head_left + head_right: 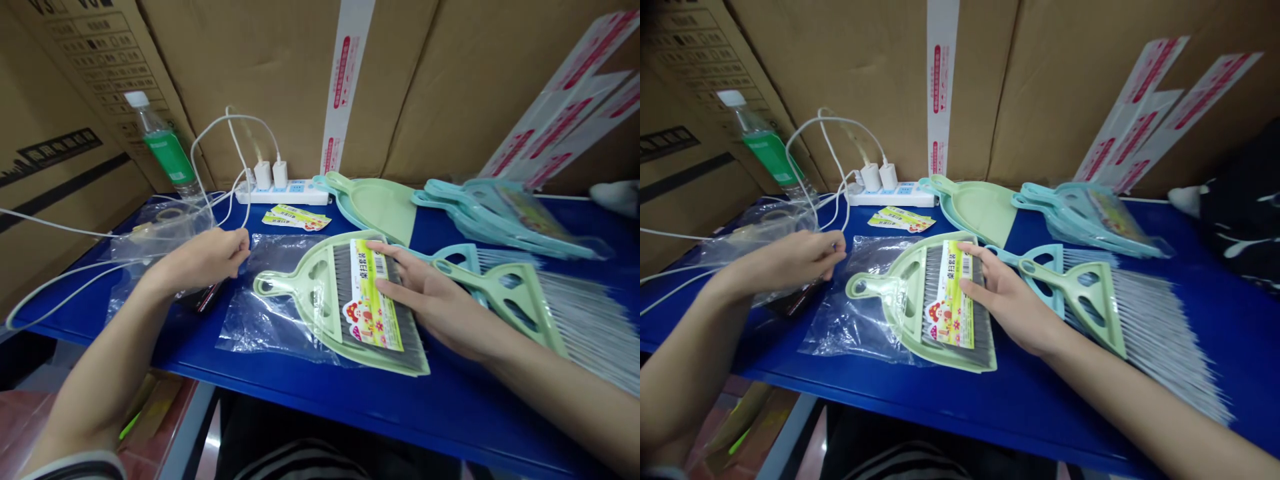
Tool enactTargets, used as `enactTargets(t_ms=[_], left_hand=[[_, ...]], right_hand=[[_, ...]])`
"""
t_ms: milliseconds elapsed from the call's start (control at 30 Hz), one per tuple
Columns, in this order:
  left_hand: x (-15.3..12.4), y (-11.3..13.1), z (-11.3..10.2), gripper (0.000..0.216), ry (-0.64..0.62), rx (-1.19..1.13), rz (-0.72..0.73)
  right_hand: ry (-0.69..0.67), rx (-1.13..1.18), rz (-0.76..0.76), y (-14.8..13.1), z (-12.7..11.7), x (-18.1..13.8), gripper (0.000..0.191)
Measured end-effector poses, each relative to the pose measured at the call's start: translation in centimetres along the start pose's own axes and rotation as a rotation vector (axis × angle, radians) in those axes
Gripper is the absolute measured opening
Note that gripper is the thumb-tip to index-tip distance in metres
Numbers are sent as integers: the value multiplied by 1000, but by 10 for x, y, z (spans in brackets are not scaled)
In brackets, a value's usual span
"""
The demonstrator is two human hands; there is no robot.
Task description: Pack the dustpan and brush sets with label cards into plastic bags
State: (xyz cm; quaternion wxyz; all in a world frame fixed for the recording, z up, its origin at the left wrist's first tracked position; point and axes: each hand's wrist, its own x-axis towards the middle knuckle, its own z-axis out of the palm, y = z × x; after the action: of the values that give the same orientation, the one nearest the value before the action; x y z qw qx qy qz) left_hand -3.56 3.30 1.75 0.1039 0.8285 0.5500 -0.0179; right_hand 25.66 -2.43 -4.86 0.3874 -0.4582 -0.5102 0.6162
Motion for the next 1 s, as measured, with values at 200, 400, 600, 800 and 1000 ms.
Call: enactTargets(t_ms=[200,400,600,800,1000], left_hand=[[1,-2,4,8,-147,-279,77],[6,2,6,8,-207,-585,74],[13,3,20,26,-265,-729,172],[14,4,26,24,-169,-601,238],[13,-2,18,18,-60,-449,224]], right_hand=[[9,-5,26,-6,-2,0,72],[34,-49,76,-14,-8,1,74],[43,-60,74,-12,-11,-1,76],[64,-38,25,3,-11,-7,72],[34,-134,-62,7,-11,-7,68]])
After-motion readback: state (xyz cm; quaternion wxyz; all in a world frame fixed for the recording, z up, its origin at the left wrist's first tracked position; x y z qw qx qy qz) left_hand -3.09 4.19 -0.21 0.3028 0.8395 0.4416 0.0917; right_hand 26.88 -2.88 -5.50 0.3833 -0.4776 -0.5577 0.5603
